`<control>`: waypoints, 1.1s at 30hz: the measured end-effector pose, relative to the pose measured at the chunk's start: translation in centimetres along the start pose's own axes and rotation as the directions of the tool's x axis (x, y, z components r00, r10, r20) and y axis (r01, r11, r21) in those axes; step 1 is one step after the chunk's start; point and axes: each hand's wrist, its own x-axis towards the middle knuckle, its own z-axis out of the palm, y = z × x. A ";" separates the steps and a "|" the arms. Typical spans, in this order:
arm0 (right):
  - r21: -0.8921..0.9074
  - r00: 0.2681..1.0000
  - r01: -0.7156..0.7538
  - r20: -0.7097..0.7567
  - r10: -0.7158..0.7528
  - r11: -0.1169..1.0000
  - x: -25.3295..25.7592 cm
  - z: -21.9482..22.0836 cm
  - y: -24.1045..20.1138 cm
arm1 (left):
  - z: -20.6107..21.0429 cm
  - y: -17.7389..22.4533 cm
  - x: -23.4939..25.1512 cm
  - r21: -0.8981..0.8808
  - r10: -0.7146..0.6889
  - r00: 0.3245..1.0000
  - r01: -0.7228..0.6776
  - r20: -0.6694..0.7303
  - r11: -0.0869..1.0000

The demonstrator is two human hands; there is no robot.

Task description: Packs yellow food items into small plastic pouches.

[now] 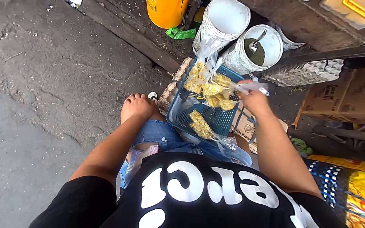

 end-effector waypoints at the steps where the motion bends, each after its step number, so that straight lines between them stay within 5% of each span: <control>1: 0.003 1.000 0.001 0.006 -0.001 1.000 -0.5 -1.3 -0.3 | 0.0 0.1 0.0 0.013 0.006 1.000 -0.006 -0.002 1.000; 5: 0.088 0.997 0.072 0.003 -0.073 0.993 -2.8 -4.5 -1.5 | -0.2 0.4 -0.3 0.016 0.015 1.000 -0.015 0.002 1.000; 14: 0.093 0.969 0.003 0.246 -0.026 0.996 -6.8 -1.2 -0.4 | 0.3 0.1 -0.7 0.011 0.037 0.999 -0.037 -0.024 0.999; 16: -0.009 0.892 0.088 0.446 -0.075 0.996 -8.1 -0.5 -0.1 | 0.4 0.1 -0.6 0.019 0.044 0.999 -0.043 -0.032 0.999; 20: -0.170 0.605 0.152 0.795 0.045 0.974 -10.3 0.6 -1.6 | 0.4 0.5 -0.4 0.036 0.048 0.999 -0.047 -0.024 0.998; 22: -0.123 0.632 0.135 0.775 0.010 0.983 -9.8 -0.4 -2.1 | 0.3 0.7 -0.4 0.069 0.044 0.999 -0.042 -0.014 0.997; 26: -0.023 0.807 0.066 0.590 -0.040 0.998 -5.1 0.3 -1.2 | 0.4 1.1 -0.2 0.108 0.046 0.999 -0.044 -0.017 0.993; 29: -0.097 0.886 0.088 0.462 -0.034 0.991 -1.0 5.0 -0.8 | 0.1 1.1 -0.1 0.089 0.028 1.000 -0.026 -0.012 0.996; 33: -0.290 0.882 0.202 0.469 -0.045 0.936 0.7 12.7 -1.3 | 0.1 0.8 -0.2 0.081 0.000 1.000 0.001 -0.010 0.997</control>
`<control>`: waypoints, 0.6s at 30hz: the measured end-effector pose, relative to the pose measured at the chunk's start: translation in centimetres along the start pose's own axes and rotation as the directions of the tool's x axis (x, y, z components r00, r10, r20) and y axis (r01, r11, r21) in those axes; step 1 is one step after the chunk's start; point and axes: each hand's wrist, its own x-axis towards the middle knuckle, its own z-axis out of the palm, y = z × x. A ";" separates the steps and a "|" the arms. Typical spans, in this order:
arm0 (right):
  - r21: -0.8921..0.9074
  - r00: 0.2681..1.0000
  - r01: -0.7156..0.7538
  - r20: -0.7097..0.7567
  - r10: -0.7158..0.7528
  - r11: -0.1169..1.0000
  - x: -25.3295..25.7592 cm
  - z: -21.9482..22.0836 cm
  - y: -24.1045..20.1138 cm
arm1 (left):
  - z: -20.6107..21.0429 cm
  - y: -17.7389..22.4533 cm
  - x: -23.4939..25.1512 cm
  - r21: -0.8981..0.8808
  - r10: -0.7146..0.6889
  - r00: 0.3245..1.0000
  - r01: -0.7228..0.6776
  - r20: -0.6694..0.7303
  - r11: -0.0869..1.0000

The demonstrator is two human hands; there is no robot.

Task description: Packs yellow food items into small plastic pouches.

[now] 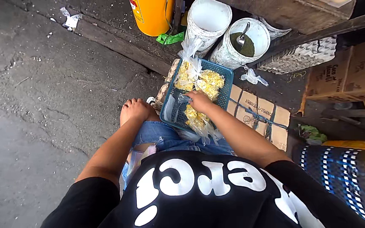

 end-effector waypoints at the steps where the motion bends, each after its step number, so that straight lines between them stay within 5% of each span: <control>1: -0.084 1.000 -0.014 0.000 0.014 0.996 0.4 1.0 -0.4 | 0.0 -0.1 -0.1 0.002 -0.003 1.000 0.003 0.004 1.000; 5: -0.135 0.993 -0.068 -0.104 0.054 0.989 -0.2 1.6 0.0 | -0.1 -0.8 -0.4 -0.073 -0.028 1.000 0.027 -0.008 0.997; 8: 0.157 0.956 -0.099 -0.260 0.138 0.982 -2.9 -1.1 1.7 | -0.3 -1.4 -1.0 -0.264 -0.038 0.995 0.013 -0.091 0.964; 11: 0.492 0.894 -0.133 -0.314 0.318 0.860 -7.5 -3.2 2.9 | -0.1 -1.4 -0.8 -0.372 0.042 0.976 -0.121 -0.214 0.920; 18: 0.586 0.911 0.139 -0.392 0.130 0.799 -14.2 -4.2 -0.2 | -0.1 4.2 -4.4 -0.399 0.260 0.745 -0.577 -0.614 0.712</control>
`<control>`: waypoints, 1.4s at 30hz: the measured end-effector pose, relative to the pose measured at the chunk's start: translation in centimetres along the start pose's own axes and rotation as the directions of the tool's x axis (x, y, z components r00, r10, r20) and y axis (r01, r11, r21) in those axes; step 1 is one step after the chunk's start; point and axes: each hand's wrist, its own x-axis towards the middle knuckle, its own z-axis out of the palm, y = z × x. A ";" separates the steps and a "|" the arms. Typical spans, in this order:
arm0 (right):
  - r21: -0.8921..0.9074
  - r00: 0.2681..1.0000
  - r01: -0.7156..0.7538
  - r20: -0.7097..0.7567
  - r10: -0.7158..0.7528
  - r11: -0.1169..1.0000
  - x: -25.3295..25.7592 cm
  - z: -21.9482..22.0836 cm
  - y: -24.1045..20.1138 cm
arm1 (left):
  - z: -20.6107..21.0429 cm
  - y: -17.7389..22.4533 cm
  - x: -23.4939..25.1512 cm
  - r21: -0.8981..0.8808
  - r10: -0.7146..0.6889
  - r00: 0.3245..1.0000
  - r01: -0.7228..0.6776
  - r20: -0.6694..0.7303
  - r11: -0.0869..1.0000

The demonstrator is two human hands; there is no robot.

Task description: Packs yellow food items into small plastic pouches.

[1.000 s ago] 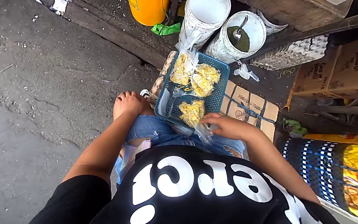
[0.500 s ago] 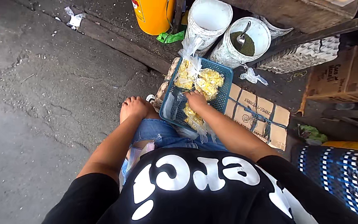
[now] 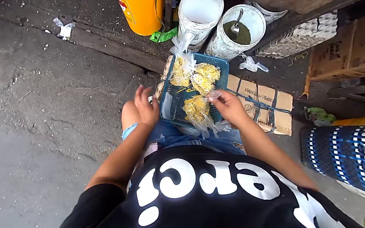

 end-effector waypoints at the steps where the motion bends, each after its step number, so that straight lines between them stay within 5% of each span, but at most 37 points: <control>1: 0.014 0.997 0.036 0.065 -0.037 0.999 -0.7 0.5 -0.3 | 1.1 1.7 -0.5 -0.034 0.110 0.992 -0.108 0.057 0.994; 3: -0.021 0.950 0.120 0.294 -0.109 0.993 -2.0 1.5 -0.1 | 3.3 4.0 -0.9 0.027 0.260 0.912 -0.283 0.318 0.959; 5: -0.101 0.826 0.228 0.547 -0.138 0.968 -3.0 2.7 0.3 | 4.7 5.1 -0.6 0.193 0.145 0.737 -0.352 0.660 0.916; 7: -0.136 0.750 0.317 0.641 -0.160 0.939 -3.7 3.5 0.5 | 5.2 5.3 0.2 0.323 -0.032 0.600 -0.385 0.800 0.864; 14: -0.259 0.611 0.277 0.791 0.039 0.925 -1.0 2.7 -0.3 | 4.7 3.5 1.8 0.485 -0.126 0.621 -0.452 0.774 0.749; 17: -0.279 0.734 0.201 0.678 0.045 0.939 1.5 1.6 -1.0 | 4.7 2.5 2.7 0.445 -0.063 0.631 -0.469 0.773 0.763; 21: -0.430 0.955 0.052 0.286 0.081 0.902 8.5 1.2 1.8 | 5.2 0.7 3.2 0.365 0.062 0.676 -0.471 0.735 0.803; 25: -0.578 0.958 -0.190 0.069 0.280 0.793 15.0 1.7 3.0 | 5.1 1.2 3.3 0.365 -0.012 0.635 -0.428 0.772 0.827; 33: -0.704 0.974 -0.150 0.016 0.226 0.694 18.6 6.9 5.8 | 4.1 1.7 3.8 0.315 -0.039 0.568 -0.397 0.822 0.862; 38: -0.729 0.938 -0.149 0.109 0.328 0.668 19.2 5.3 5.6 | 4.1 1.8 3.9 0.303 -0.041 0.552 -0.392 0.833 0.869; 42: -0.597 0.948 -0.202 0.080 0.309 0.776 18.3 2.5 5.4 | 4.5 1.3 3.7 0.308 -0.045 0.563 -0.382 0.825 0.872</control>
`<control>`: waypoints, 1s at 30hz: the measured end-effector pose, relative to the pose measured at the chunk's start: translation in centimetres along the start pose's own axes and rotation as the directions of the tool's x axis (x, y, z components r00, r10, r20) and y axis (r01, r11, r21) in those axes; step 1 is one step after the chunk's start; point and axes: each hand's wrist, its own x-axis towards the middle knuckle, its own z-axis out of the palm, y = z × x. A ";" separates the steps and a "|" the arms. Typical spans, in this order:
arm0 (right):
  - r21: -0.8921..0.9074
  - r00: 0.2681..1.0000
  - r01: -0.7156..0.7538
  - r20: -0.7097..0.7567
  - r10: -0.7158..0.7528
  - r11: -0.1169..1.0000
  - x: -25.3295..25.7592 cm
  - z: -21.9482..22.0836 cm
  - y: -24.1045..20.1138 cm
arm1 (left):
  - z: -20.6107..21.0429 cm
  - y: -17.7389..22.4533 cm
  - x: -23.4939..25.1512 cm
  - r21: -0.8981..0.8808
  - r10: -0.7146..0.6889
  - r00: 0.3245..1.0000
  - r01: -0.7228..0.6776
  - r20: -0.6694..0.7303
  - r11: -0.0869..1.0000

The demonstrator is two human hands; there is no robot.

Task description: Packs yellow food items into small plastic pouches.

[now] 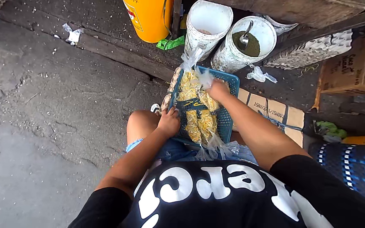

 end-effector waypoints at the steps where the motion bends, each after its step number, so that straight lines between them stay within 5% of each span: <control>1: 0.077 0.999 -0.013 -0.033 0.016 0.997 -0.8 -0.8 0.8 | 0.1 0.0 0.0 0.005 0.001 1.000 -0.001 -0.013 1.000; 8: 0.562 0.885 0.254 -0.464 0.045 0.787 -13.1 -5.3 5.5 | 0.5 0.0 -0.2 0.032 0.024 0.995 -0.021 -0.101 0.999; 10: 0.623 0.892 0.224 -0.441 0.100 0.750 -15.9 -4.2 5.5 | 0.4 0.2 -0.1 0.030 0.017 0.993 -0.014 -0.117 0.999; 14: 0.637 0.977 0.005 -0.168 0.133 0.771 -18.1 0.3 6.3 | -0.2 0.6 0.0 -0.020 0.014 0.966 -0.019 -0.257 1.000; 17: 0.733 0.951 -0.022 -0.194 0.240 0.680 -18.8 2.5 7.4 | 0.6 0.8 -0.6 -0.211 -0.103 0.806 -0.028 -0.583 0.977; 18: 0.756 0.944 -0.005 -0.212 0.252 0.655 -19.1 2.9 7.7 | 0.5 1.2 -0.8 -0.317 -0.234 0.794 0.055 -0.562 0.947; 20: 0.752 0.939 0.040 -0.253 0.233 0.658 -19.8 3.0 7.9 | -0.6 1.4 -0.8 -0.543 -0.492 0.821 0.282 -0.290 0.791; 23: 0.695 0.952 0.058 -0.253 0.169 0.717 -19.8 3.5 8.4 | -1.7 -0.3 0.1 -0.642 -0.529 0.848 0.392 -0.026 0.659; 25: 0.750 0.967 -0.040 -0.138 0.215 0.660 -18.6 4.0 8.6 | -2.2 -1.0 0.5 -0.623 -0.514 0.857 0.390 -0.023 0.678; 27: 0.883 0.949 -0.136 -0.014 0.316 0.450 -17.9 4.0 8.2 | -2.3 -1.7 1.0 -0.643 -0.502 0.863 0.350 -0.061 0.681; 30: 0.943 0.933 -0.133 0.015 0.360 0.306 -19.0 2.9 6.4 | -4.4 -2.3 1.3 -0.671 -0.464 0.882 0.295 -0.083 0.681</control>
